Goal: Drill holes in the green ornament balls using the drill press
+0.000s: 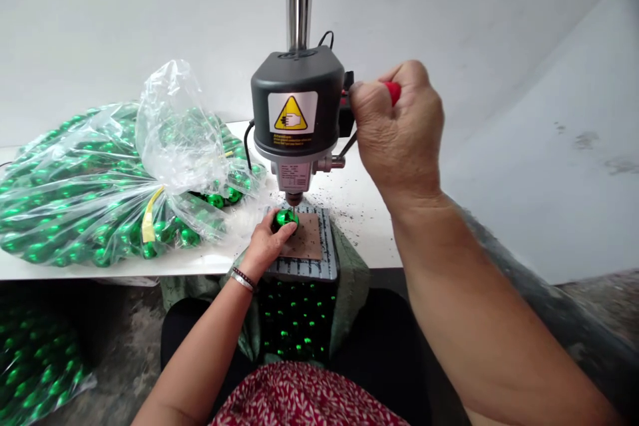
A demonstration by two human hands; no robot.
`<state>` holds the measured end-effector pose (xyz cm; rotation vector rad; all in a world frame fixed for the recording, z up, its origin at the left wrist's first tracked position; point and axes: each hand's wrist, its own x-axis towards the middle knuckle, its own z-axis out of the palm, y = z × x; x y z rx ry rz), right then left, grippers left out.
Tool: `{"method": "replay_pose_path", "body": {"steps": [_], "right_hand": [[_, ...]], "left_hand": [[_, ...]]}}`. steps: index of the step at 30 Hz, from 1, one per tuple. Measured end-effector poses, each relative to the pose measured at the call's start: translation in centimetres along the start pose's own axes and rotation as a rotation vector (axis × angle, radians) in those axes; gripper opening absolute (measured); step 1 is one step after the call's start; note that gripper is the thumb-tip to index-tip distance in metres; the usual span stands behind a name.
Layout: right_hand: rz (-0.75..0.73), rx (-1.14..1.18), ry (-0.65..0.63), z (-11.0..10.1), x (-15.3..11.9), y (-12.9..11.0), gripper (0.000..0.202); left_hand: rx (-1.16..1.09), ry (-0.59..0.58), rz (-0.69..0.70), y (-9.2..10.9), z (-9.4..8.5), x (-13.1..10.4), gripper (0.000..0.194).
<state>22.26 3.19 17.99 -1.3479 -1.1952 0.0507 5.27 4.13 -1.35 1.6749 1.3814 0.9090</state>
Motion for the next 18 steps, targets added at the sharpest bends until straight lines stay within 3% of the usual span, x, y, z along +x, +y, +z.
{"method": "replay_pose_path", "body": {"steps": [8, 14, 18], "right_hand": [[0.04, 0.01, -0.028, -0.2, 0.1, -0.1, 0.028], [0.045, -0.006, -0.033, -0.1, 0.0, -0.2, 0.027], [0.033, -0.04, -0.028, -0.2, -0.1, -0.2, 0.027]], "left_hand": [[0.108, 0.019, 0.017, 0.0, 0.0, -0.8, 0.044], [0.413, 0.034, 0.05, 0.9, 0.5, -1.3, 0.05], [0.486, 0.037, 0.111, 0.6, 0.7, -1.5, 0.054]]}}
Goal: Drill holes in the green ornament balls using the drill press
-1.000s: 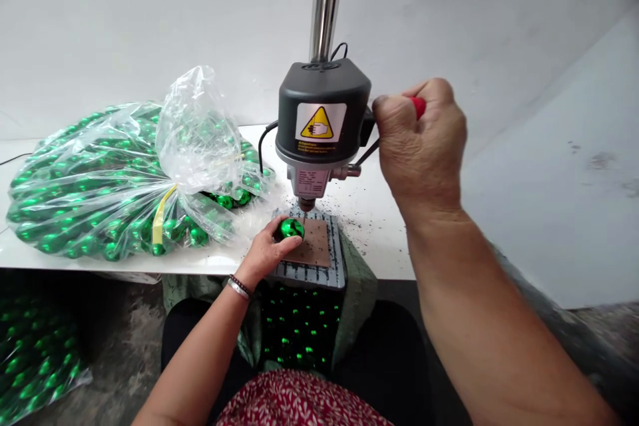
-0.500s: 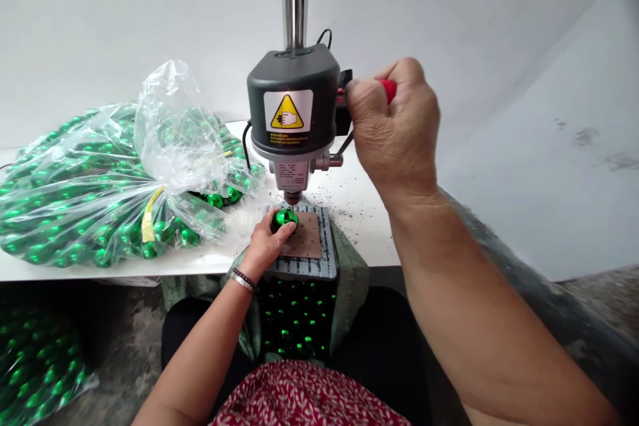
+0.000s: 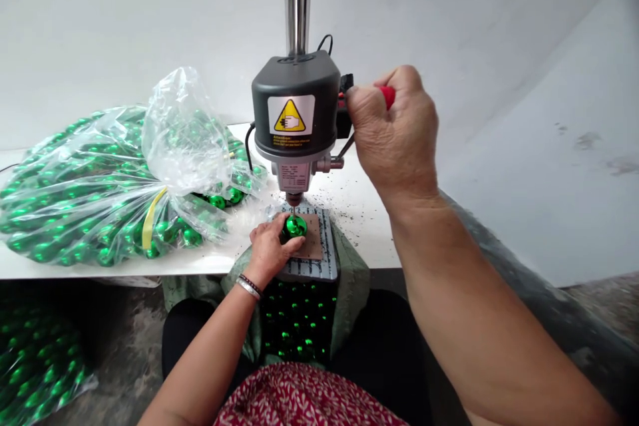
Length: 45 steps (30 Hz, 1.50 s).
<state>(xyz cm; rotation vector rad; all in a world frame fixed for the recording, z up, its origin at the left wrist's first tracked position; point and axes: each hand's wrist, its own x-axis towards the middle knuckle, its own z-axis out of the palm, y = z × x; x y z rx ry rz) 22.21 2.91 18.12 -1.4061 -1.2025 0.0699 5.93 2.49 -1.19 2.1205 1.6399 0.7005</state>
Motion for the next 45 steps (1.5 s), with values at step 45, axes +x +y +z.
{"method": "replay_pose_path", "body": {"steps": [45], "right_hand": [[-0.412, -0.158, 0.248, -0.4, -8.3, 4.9, 0.008]], "left_hand": [[0.027, 0.043, 0.018, 0.3, 0.6, -0.7, 0.052]]}}
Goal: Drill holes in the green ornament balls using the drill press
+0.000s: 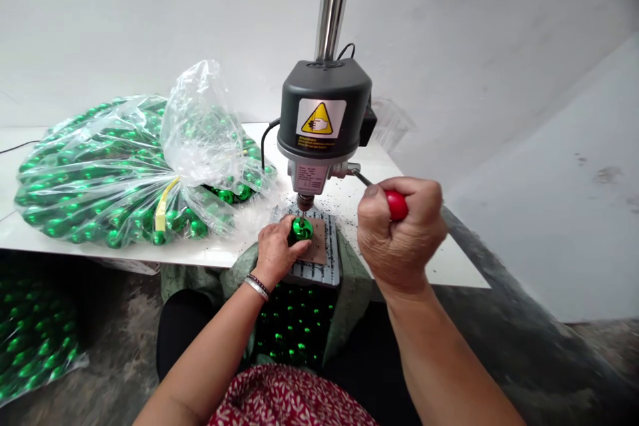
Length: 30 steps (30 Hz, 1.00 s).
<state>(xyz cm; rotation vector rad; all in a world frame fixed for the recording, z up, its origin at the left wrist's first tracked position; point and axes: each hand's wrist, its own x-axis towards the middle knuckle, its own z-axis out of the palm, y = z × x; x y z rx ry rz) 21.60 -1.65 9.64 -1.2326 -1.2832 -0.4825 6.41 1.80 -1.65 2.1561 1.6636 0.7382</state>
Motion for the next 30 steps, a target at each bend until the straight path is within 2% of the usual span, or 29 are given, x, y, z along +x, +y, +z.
{"method": "replay_pose_path", "body": {"steps": [4, 11, 13, 16, 19, 21, 24, 27, 30], "right_hand": [[-0.034, -0.009, 0.02, 0.2, -0.8, 0.5, 0.006], [-0.108, 0.074, -0.002, 0.3, -4.0, 1.8, 0.007], [-0.053, 0.081, 0.025, 0.4, -3.2, 1.4, 0.005], [0.055, 0.092, 0.044, 0.7, 0.7, 0.2, 0.015], [0.195, 0.134, -0.056, 1.2, 5.2, -0.8, 0.022], [0.277, 0.126, -0.11, 1.5, 7.1, -1.2, 0.023], [0.328, 0.121, -0.134, 1.6, 7.8, -1.2, 0.023], [0.319, 0.152, -0.118, 1.7, 7.3, -1.1, 0.023], [0.308, 0.151, -0.118, 1.7, 7.0, -1.1, 0.022]], "left_hand": [[-0.011, 0.003, 0.003, -0.1, 0.1, 0.0, 0.056], [-0.024, 0.022, -0.003, -0.2, 0.3, 0.0, 0.055], [-0.037, 0.033, -0.003, -0.1, 0.3, 0.1, 0.053], [-0.081, 0.024, -0.015, 0.0, 0.3, 0.4, 0.046], [-0.186, 0.019, 0.001, 0.0, 0.2, 0.3, 0.039], [-0.273, 0.026, 0.017, -0.3, 0.0, -0.1, 0.041], [-0.364, -0.015, 0.05, -1.0, -0.7, -1.2, 0.05], [-0.393, -0.139, 0.19, -1.9, -1.9, -2.6, 0.058], [-0.443, -0.212, 0.289, -2.8, -3.2, -3.2, 0.048]]}}
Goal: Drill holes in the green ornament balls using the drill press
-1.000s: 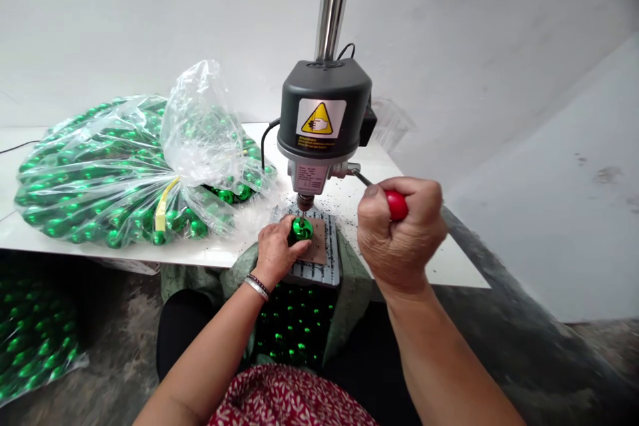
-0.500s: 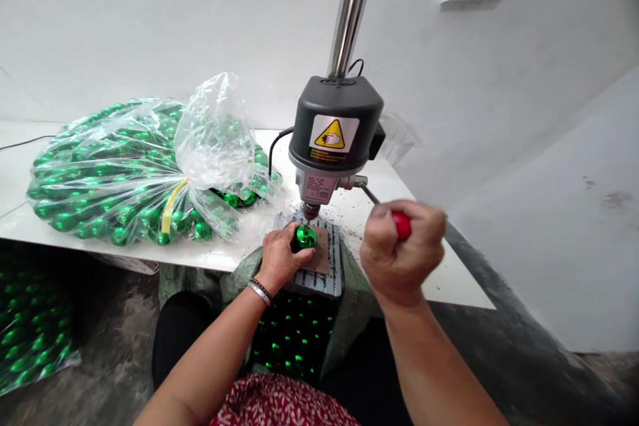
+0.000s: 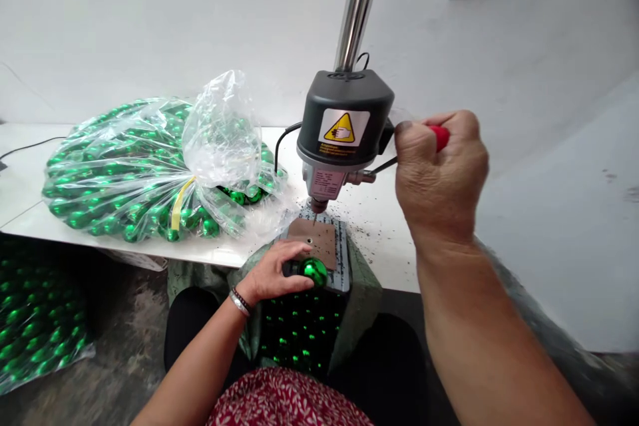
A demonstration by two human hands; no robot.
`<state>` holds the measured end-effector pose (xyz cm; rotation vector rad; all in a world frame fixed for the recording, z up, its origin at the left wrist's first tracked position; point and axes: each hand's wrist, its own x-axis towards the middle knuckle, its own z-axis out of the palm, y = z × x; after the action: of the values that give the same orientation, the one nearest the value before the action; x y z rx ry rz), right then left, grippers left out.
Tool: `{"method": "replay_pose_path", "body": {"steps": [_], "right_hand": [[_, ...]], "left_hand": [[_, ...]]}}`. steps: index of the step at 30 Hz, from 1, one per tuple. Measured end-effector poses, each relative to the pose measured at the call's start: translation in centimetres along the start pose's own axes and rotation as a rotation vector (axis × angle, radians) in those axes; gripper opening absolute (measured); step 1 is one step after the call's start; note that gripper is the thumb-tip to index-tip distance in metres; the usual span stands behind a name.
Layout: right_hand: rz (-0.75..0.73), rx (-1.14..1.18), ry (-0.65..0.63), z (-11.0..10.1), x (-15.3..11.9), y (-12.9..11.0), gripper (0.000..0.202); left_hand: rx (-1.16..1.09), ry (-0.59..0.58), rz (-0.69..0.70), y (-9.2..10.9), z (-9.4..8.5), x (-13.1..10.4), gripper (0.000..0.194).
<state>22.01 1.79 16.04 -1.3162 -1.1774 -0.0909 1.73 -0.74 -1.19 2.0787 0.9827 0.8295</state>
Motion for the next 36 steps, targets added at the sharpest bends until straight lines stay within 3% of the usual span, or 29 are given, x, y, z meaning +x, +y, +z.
{"method": "replay_pose_path", "body": {"steps": [3, 5, 6, 9, 12, 14, 19, 24, 27, 30, 34, 36], "right_hand": [[0.01, -0.028, 0.004, 0.0, 0.1, -0.2, 0.021], [0.028, -0.04, 0.01, 0.1, 0.1, -0.3, 0.02], [0.034, -0.042, 0.009, 0.1, 0.1, -0.3, 0.02], [0.033, -0.038, 0.006, 0.0, 0.0, -0.3, 0.021], [0.006, -0.036, 0.007, 0.0, 0.0, -0.2, 0.022], [-0.01, -0.029, 0.007, 0.0, -0.1, -0.1, 0.022], [-0.017, 0.01, 0.003, 0.1, -0.1, -0.2, 0.021], [0.017, 0.035, -0.004, 0.1, -0.2, -0.2, 0.021], [0.044, 0.038, -0.021, 0.0, -0.1, -0.2, 0.022], [0.054, 0.028, -0.012, 0.1, 0.0, -0.2, 0.022], [0.062, 0.024, -0.014, 0.1, 0.0, -0.3, 0.022], [0.075, 0.016, -0.023, 0.0, 0.0, -0.4, 0.022]], "left_hand": [[0.102, 0.203, -0.094, -0.6, -2.1, 0.8, 0.03], [0.344, 0.369, -0.195, -1.5, -4.2, 2.6, 0.029], [0.494, 0.392, -0.248, -2.1, -5.4, 3.6, 0.03], [0.887, 0.33, -0.457, -4.0, -9.1, 6.7, 0.036], [1.043, 0.165, -0.686, -5.8, -11.3, 8.4, 0.036], [1.06, 0.08, -0.721, -6.5, -11.6, 8.5, 0.038], [1.067, -0.007, -0.674, -7.3, -11.2, 7.7, 0.043], [1.019, -0.059, -0.658, -6.1, -10.8, 8.0, 0.044], [0.868, -0.053, -0.508, -3.7, -9.9, 7.3, 0.05], [0.314, 0.045, -0.303, -1.2, -8.1, 5.3, 0.056], [-0.351, 0.091, -0.323, 0.1, -4.9, 2.4, 0.058], [-0.551, 0.107, -0.363, 0.0, -3.6, 1.7, 0.063]]}}
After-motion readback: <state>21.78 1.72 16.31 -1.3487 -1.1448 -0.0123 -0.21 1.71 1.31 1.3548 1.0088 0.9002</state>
